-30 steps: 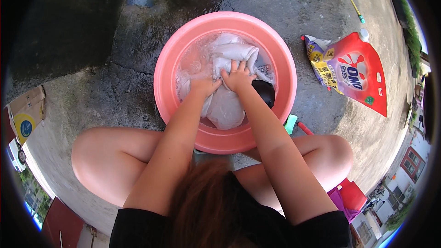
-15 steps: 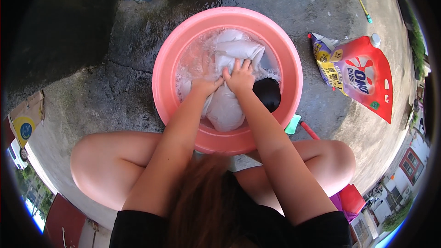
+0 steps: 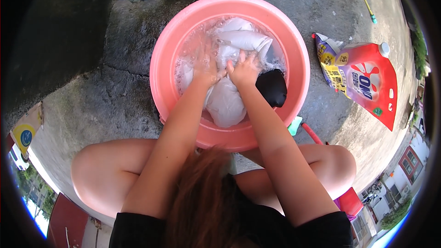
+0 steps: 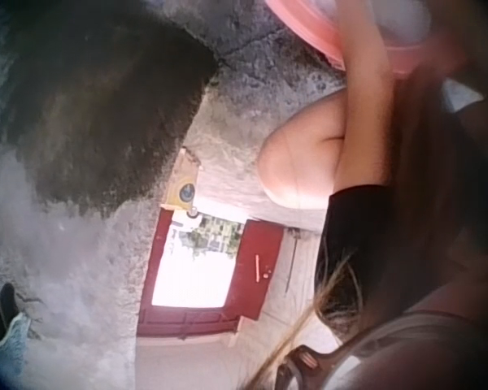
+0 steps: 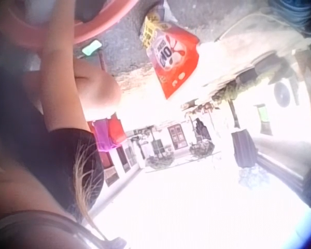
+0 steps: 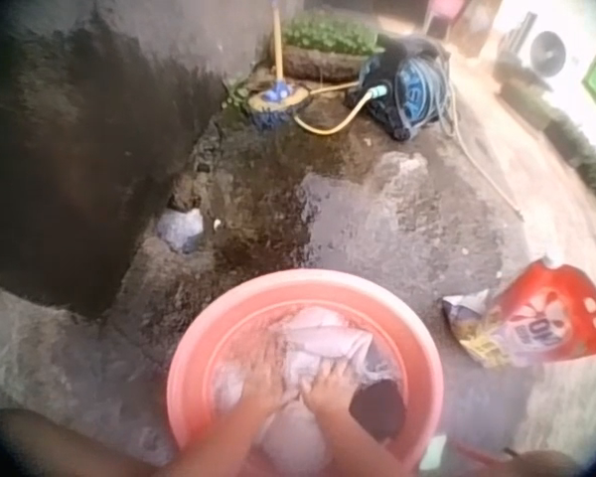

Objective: The person washes clothes in a pink basin by hand, soaking and scrubbing a black garment and a white garment, then wringing the clothes to remove water before emptying the basin.

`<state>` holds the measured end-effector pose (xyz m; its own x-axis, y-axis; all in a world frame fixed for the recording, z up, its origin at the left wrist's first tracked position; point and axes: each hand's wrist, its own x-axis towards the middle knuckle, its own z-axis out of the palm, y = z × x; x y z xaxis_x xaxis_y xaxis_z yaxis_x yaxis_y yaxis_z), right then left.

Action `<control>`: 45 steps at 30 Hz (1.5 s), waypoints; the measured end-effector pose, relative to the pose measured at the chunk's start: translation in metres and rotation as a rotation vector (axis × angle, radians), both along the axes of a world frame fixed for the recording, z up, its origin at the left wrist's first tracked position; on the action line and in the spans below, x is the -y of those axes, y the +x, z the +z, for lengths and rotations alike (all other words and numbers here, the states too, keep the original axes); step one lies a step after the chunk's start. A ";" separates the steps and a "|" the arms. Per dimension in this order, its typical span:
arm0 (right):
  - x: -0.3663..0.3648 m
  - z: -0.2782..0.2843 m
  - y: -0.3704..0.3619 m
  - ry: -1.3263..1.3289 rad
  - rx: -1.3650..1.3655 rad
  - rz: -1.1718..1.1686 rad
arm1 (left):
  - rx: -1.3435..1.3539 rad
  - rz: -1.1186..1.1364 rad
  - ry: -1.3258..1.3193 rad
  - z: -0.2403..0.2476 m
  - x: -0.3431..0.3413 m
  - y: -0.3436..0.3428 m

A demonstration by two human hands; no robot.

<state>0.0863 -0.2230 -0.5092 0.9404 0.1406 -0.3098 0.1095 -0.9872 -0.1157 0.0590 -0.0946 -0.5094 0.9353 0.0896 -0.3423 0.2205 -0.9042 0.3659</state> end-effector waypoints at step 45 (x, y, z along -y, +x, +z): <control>-0.013 -0.018 0.070 0.307 0.110 0.415 | -0.050 0.282 0.380 0.014 0.017 -0.018</control>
<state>0.1559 -0.2101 -0.5270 0.8111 0.5767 -0.0979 0.5119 -0.7807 -0.3585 0.0409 -0.1115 -0.4953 0.8398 0.4652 -0.2800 0.4855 -0.8742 0.0038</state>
